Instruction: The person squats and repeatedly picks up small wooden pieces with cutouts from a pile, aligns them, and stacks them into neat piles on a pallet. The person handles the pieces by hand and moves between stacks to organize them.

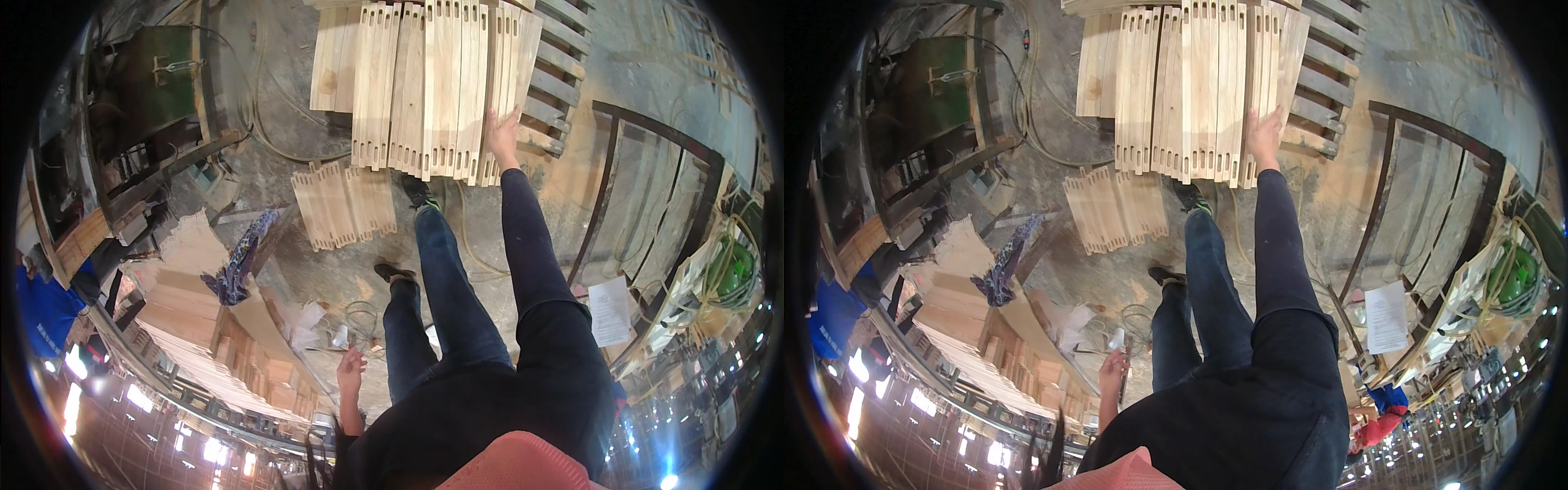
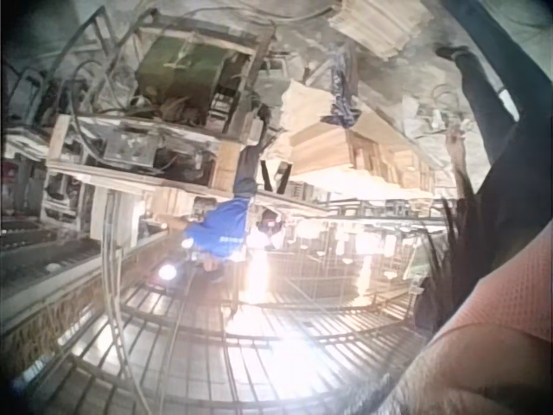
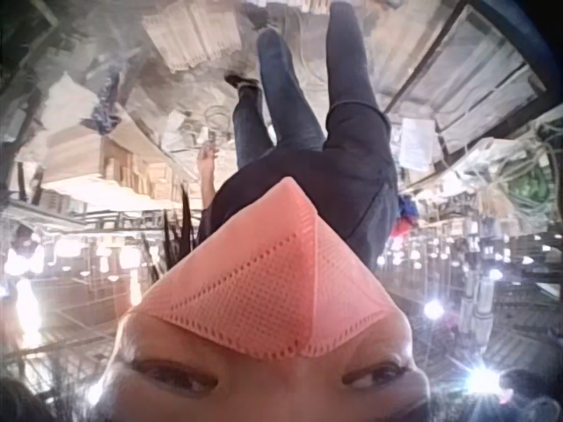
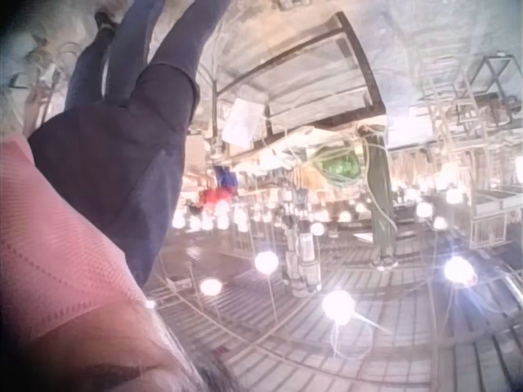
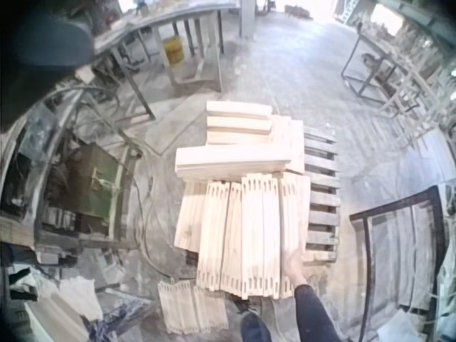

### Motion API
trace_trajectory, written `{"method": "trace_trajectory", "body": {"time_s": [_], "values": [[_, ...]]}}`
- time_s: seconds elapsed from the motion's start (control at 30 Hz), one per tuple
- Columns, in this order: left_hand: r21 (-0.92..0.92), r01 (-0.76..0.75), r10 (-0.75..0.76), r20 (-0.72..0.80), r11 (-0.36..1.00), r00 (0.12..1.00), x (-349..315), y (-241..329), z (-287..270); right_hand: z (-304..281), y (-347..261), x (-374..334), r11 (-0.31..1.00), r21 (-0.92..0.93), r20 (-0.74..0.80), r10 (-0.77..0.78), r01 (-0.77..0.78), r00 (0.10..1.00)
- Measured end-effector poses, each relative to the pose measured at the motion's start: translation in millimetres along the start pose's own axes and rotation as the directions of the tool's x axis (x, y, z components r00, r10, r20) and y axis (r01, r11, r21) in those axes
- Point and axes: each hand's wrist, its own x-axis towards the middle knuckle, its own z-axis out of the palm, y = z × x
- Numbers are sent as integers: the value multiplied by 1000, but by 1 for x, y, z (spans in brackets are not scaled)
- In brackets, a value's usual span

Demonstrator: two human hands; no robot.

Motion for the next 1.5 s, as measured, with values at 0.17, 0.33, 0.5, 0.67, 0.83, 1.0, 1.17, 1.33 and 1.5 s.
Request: {"method": "trace_trajectory", "body": {"time_s": [0.17, 0.33, 0.5, 0.67, 0.83, 1.0, 1.17, 1.33, 1.5], "values": [[42, -15, 15, -1, 999, 1000, -8, 3, -1, -11, -8, 10, 979, -29, 39, -203, 204, 978], [66, 1, 0, -23, 998, 1000, -12, 1, -1, -26, -10, 25, 989, -52, 230, -125, 140, 965], [65, -55, 58, -45, 996, 997, -12, -6, 10, -45, -7, 31, 991, -135, 263, 11, 25, 965], [3, -95, 95, -75, 995, 993, -23, -8, 14, -111, 3, 9, 991, 128, 436, -24, -35, 899], [219, -272, 316, -197, 937, 928, -44, -15, 0, -196, -18, -78, 913, 405, 658, -253, -50, 709], [494, -601, 726, -96, 629, 681, -60, 64, 19, -249, -18, -125, 890, 333, 609, -455, 312, 650], [541, -805, 954, 16, 244, 300, -106, 123, 48, -267, -147, -176, 476, 86, 861, -478, 875, 175], [686, -704, 980, -72, 185, 188, -138, 120, 40, -227, -288, -268, 87, 430, 860, -342, 899, -378], [419, -681, 795, -406, 600, 450, -141, 30, 6, -172, -384, -410, -152, 810, 578, 52, 566, -814]]}}
